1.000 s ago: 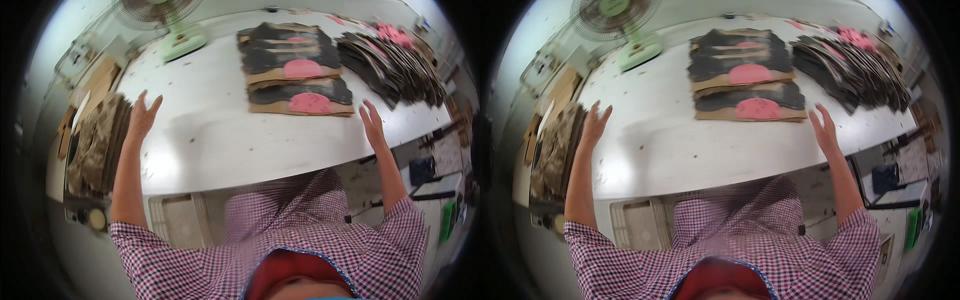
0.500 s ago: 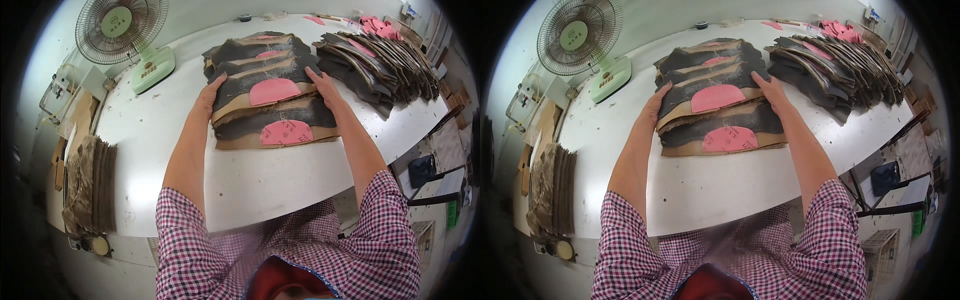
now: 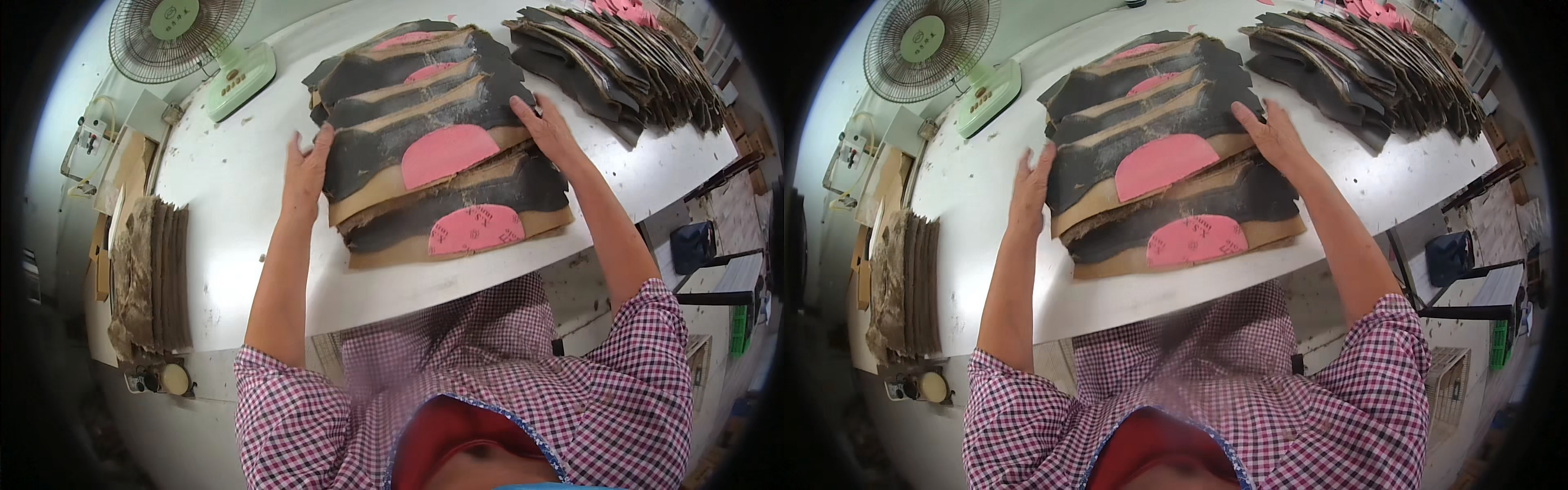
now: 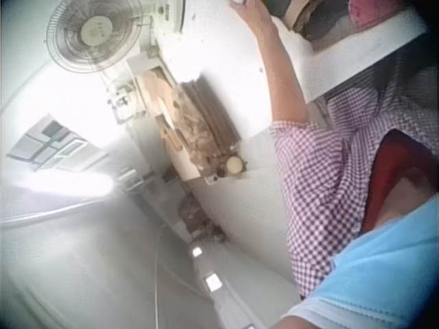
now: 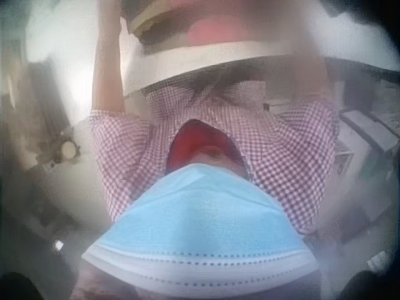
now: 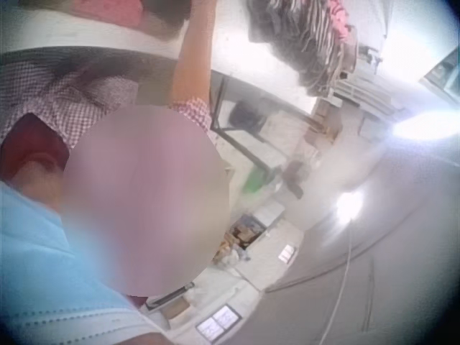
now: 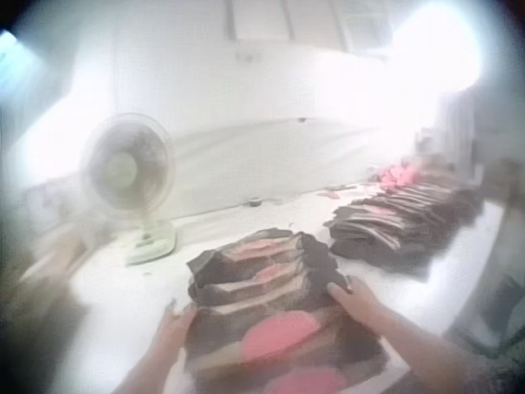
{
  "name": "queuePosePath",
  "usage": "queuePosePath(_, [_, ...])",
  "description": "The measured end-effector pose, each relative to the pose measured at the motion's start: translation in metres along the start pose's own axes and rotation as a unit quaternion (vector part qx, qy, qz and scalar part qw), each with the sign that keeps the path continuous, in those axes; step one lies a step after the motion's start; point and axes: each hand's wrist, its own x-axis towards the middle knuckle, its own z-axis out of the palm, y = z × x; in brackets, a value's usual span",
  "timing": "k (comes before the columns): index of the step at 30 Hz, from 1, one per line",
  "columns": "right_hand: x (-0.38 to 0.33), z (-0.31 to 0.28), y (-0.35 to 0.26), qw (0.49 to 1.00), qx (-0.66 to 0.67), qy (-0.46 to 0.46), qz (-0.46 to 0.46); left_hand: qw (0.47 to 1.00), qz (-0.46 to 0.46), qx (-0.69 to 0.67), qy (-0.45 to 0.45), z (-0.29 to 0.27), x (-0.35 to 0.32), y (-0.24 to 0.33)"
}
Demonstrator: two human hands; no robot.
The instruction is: The person repeatedly picks up individual fabric pieces from a stack on a table, unfolds them to view both sides, and places them back down. The person handles the pieces one at a time in a repetitive loop.
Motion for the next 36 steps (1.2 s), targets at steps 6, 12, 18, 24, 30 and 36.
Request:
queuePosePath(6, [-0.083, -0.005, -0.073, 0.970, 0.205, -0.112, -0.063, 0.950, 0.166, 0.262, -0.043, -0.017, -0.054, 0.013])
queuePosePath(12, [-0.103, 0.035, -0.081, 0.875, 0.425, -0.207, 0.103, 0.823, 0.470, 0.309, 0.083, 0.009, -0.082, 0.030])
queuePosePath(18, [-0.121, 0.004, -0.103, 0.844, 0.461, -0.238, 0.136, 0.710, 0.617, 0.283, -0.184, 0.066, -0.174, 0.017])
queuePosePath(24, [-0.152, -0.030, -0.063, 0.869, 0.466, -0.125, 0.106, 0.822, 0.498, 0.120, -0.248, 0.044, -0.206, 0.014])
queuePosePath(30, [-0.208, -0.061, -0.067, 0.839, 0.478, -0.245, 0.089, 0.857, -0.084, -0.369, -0.351, 0.044, -0.197, -0.016])
queuePosePath(36, [-0.219, -0.035, -0.075, 0.868, 0.331, -0.355, 0.103, 0.739, -0.152, -0.563, -0.337, 0.045, -0.212, -0.006])
